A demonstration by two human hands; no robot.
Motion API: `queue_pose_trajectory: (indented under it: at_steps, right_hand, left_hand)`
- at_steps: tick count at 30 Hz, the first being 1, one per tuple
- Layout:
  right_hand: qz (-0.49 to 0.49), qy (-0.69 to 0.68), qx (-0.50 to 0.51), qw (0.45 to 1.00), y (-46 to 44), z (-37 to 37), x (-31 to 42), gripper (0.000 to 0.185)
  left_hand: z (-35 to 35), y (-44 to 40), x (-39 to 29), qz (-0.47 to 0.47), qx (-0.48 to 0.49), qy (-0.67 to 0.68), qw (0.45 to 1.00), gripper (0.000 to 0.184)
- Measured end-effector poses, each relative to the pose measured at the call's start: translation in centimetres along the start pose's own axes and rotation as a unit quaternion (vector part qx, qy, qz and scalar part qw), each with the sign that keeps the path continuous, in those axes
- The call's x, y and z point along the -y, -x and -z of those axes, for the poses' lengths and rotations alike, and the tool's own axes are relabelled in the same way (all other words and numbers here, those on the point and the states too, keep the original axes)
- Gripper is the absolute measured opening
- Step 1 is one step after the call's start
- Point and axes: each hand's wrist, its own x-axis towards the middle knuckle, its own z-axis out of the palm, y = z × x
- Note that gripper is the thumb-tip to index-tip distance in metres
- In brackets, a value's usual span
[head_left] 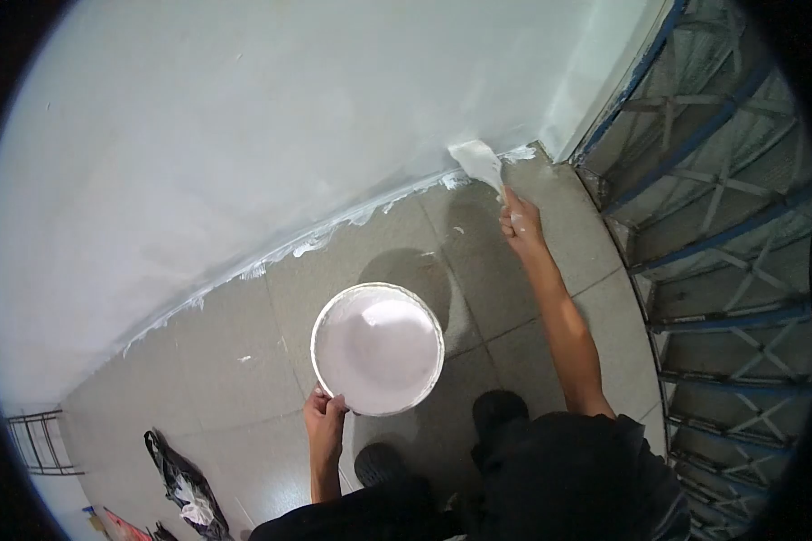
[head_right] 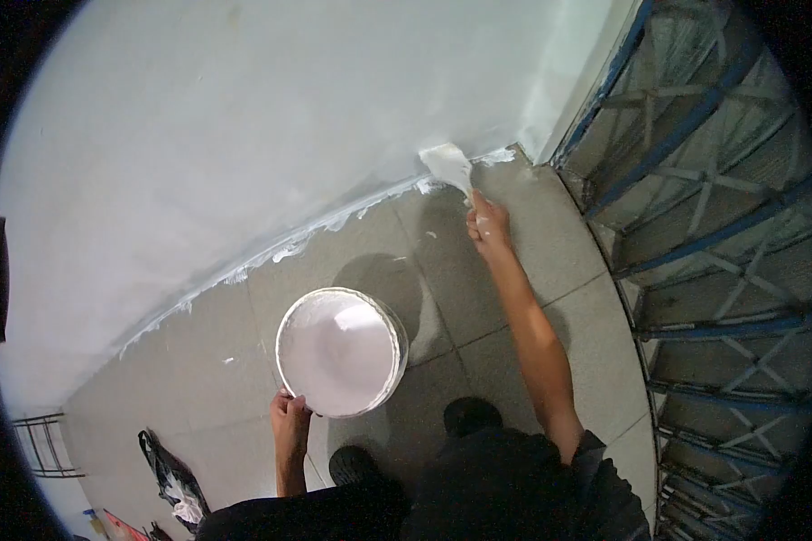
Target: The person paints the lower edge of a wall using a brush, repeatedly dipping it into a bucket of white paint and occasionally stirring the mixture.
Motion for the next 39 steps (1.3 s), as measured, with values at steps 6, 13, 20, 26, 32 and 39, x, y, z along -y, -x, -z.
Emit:
queue_pose_trajectory:
  at_steps: [6, 13, 20, 26, 32, 39]
  right_hand:
    - [0.083, 0.058, -0.090, 0.991, -1.7, 2.3, 0.4, 0.032]
    - [0.056, 0.127, -0.114, 0.984, -4.0, 3.6, -1.7, 0.030]
    - [0.077, 0.286, -0.182, 0.938, -7.3, 4.9, -3.6, 0.030]
    - [0.061, 0.301, -0.135, 0.942, -4.4, 2.2, -1.0, 0.032]
    - [0.034, 0.169, -0.070, 0.982, -2.2, -2.1, 2.6, 0.029]
    - [0.070, 0.112, -0.025, 0.991, 2.0, -0.3, 3.1, 0.031]
  left_hand:
    - [-0.3, -0.4, 0.3, -0.012, -0.021, -0.002, 1.000, 0.025]
    - [-0.2, -0.3, 0.4, -0.007, -0.019, -0.004, 1.000, 0.026]
    - [0.1, -0.4, 0.6, -0.003, -0.012, 0.006, 1.000, 0.023]
    - [-0.1, -0.2, 0.6, -0.009, -0.017, -0.001, 1.000, 0.025]
    - [0.0, -0.2, 0.4, -0.012, -0.018, -0.017, 1.000, 0.027]
    - [-0.2, -0.2, 0.2, -0.009, -0.019, -0.027, 0.999, 0.026]
